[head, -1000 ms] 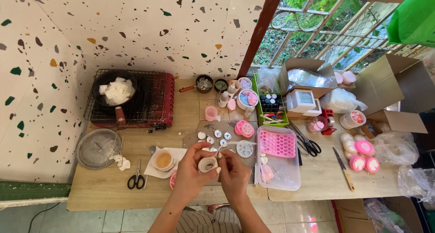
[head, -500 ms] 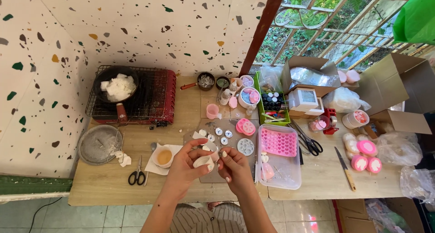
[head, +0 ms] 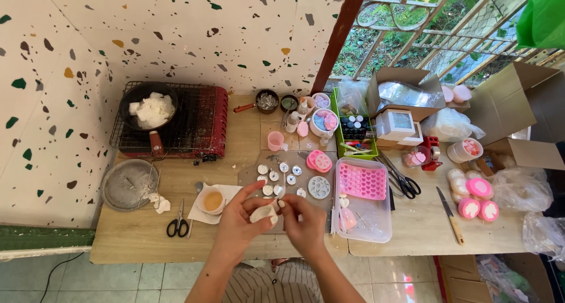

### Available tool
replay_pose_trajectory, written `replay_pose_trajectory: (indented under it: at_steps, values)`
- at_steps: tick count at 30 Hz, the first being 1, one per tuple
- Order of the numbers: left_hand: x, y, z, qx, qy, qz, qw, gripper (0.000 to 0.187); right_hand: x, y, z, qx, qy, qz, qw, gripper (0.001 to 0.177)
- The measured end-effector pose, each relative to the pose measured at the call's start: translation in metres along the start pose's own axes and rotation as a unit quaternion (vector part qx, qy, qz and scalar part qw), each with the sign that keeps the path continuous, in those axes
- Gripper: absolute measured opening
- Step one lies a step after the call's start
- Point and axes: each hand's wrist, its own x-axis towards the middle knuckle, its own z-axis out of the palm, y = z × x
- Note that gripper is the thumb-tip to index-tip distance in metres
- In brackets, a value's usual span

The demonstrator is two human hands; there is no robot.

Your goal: Making decorative candles by melting wax and preparing molds.

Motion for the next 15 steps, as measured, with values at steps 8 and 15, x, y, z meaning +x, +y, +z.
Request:
replay_pose_trajectory:
  at_steps: [8,15]
  values:
    - [0.005,0.009,-0.005,-0.004,-0.023,-0.026,0.999,0.086,0.006,0.040,-0.017,0.395,-0.113,0.282,0.867,0.015]
    - [0.007,0.008,-0.003,-0.025,-0.015,-0.002,1.000,0.081,0.007,0.032,-0.009,0.349,-0.082,0.296,0.885,0.011]
